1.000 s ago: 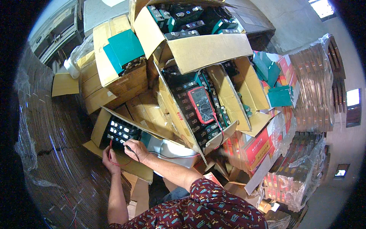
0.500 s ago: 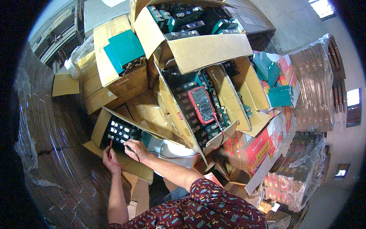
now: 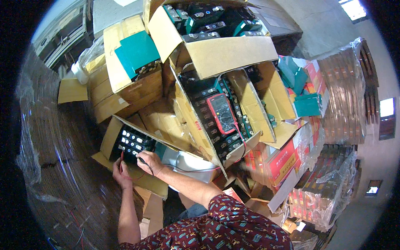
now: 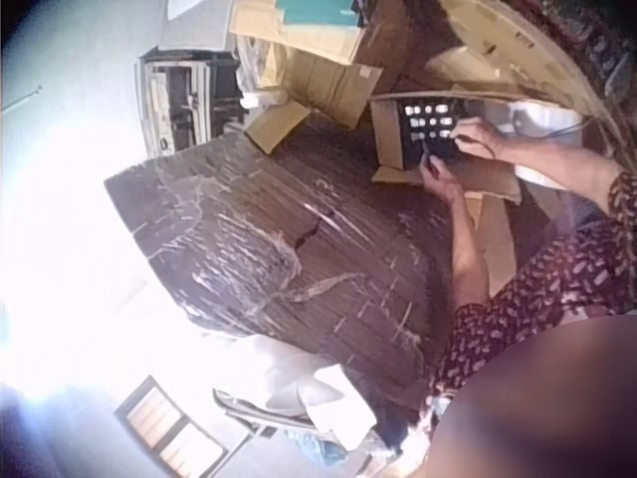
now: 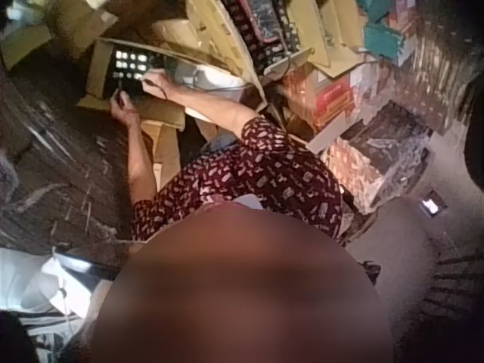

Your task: The person uses a multimeter to test small green electronic modules taken from cardboard boxes. They connect the multimeter probes to terminals on each module, observe the display, then place the tested modules into a separate box on a hand truck. The process repeats for multiple units.

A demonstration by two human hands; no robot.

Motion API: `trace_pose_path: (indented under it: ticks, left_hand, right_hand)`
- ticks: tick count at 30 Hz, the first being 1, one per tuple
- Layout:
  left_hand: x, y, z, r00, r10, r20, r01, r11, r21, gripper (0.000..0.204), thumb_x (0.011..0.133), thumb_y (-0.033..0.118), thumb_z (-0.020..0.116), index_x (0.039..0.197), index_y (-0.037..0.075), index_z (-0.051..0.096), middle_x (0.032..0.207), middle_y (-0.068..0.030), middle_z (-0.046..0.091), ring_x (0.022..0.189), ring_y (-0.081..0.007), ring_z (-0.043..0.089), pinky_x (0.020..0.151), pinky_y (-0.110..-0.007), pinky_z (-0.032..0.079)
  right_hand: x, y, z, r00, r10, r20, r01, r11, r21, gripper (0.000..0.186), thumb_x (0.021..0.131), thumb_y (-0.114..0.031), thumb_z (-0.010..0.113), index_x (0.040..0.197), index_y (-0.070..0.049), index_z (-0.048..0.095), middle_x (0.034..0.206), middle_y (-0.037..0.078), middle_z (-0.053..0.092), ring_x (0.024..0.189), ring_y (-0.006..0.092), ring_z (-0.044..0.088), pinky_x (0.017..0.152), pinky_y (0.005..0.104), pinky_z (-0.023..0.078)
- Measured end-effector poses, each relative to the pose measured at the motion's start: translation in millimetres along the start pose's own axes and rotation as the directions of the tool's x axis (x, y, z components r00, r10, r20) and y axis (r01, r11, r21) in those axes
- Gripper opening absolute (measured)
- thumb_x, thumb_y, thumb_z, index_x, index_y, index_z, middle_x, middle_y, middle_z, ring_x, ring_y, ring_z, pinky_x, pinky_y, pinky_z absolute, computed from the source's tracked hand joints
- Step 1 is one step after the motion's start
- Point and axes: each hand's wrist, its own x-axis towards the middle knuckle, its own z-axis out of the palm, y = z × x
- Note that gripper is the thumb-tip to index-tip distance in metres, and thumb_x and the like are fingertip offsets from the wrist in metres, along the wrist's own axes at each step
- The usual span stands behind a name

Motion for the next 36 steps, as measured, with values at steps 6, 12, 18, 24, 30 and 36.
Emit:
trace_pose_path:
  ticks: [6,12,18,24,30,36]
  left_hand:
    - [2,14,3,0.999,-0.025,-0.029,0.024,0.999,-0.028,0.021,0.104,0.01,0.06,0.122,0.004,0.069,0.099,-0.0027,0.068,0.085,-0.0096,0.059,0.076,-0.026,0.05]
    - [-44,9,4,0.968,-0.029,0.248,0.096,0.96,-0.264,0.026,0.094,0.006,0.068,0.12,0.004,0.068,0.105,-0.0102,0.072,0.093,-0.0249,0.07,0.081,-0.037,0.057]
    - [-79,48,22,0.773,0.403,0.49,-0.492,0.868,0.061,0.057,0.076,-0.004,0.07,0.13,0.01,0.063,0.128,-0.0145,0.066,0.12,-0.0361,0.063,0.1,-0.043,0.054]
    - [-20,48,47,0.981,0.189,0.048,-0.192,0.977,0.094,0.06,0.085,-0.001,0.069,0.143,0.0,0.052,0.14,-0.0231,0.057,0.131,-0.0407,0.054,0.113,-0.046,0.041]
    - [37,-10,56,0.881,-0.473,-0.031,0.461,0.871,-0.172,0.104,0.084,0.033,0.084,0.161,0.001,0.022,0.156,-0.0242,0.044,0.143,-0.0341,0.045,0.118,-0.041,0.037]
    - [31,-34,49,0.809,-0.582,0.082,0.573,0.751,-0.33,0.094,0.089,0.036,0.08,0.162,0.017,0.025,0.152,-0.0137,0.049,0.131,-0.0289,0.052,0.104,-0.042,0.044]
  right_hand:
    - [5,-1,3,0.998,-0.056,-0.019,0.056,0.998,0.014,0.016,0.088,-0.01,0.071,0.102,-0.003,0.072,0.091,0.019,0.072,0.082,0.0351,0.07,0.074,0.042,0.056]
    - [-24,-30,-18,0.978,0.197,0.07,-0.206,0.966,0.156,0.027,0.096,-0.007,0.069,0.122,-0.003,0.069,0.105,0.018,0.075,0.095,0.0252,0.074,0.082,0.0374,0.058]
    - [-64,15,-43,0.623,0.608,0.492,-0.713,0.182,0.677,0.05,0.103,0.0,0.047,0.153,-0.001,0.042,0.132,0.016,0.066,0.111,0.0223,0.069,0.095,0.0409,0.06]
    - [-70,110,-47,0.649,0.711,0.271,-0.759,0.579,0.297,0.064,0.089,0.006,0.048,0.152,-0.001,0.043,0.131,0.021,0.065,0.108,0.0297,0.07,0.089,0.0375,0.059]
    - [8,6,-19,0.993,0.112,0.039,-0.103,0.978,-0.183,0.04,0.086,0.003,0.062,0.125,-0.003,0.068,0.121,0.017,0.065,0.105,0.0317,0.065,0.091,0.0398,0.054]
    - [18,14,-2,0.981,-0.076,0.178,0.165,0.811,-0.562,0.045,0.084,-0.01,0.069,0.129,-0.014,0.065,0.118,0.013,0.056,0.114,0.0339,0.055,0.092,0.0468,0.05]
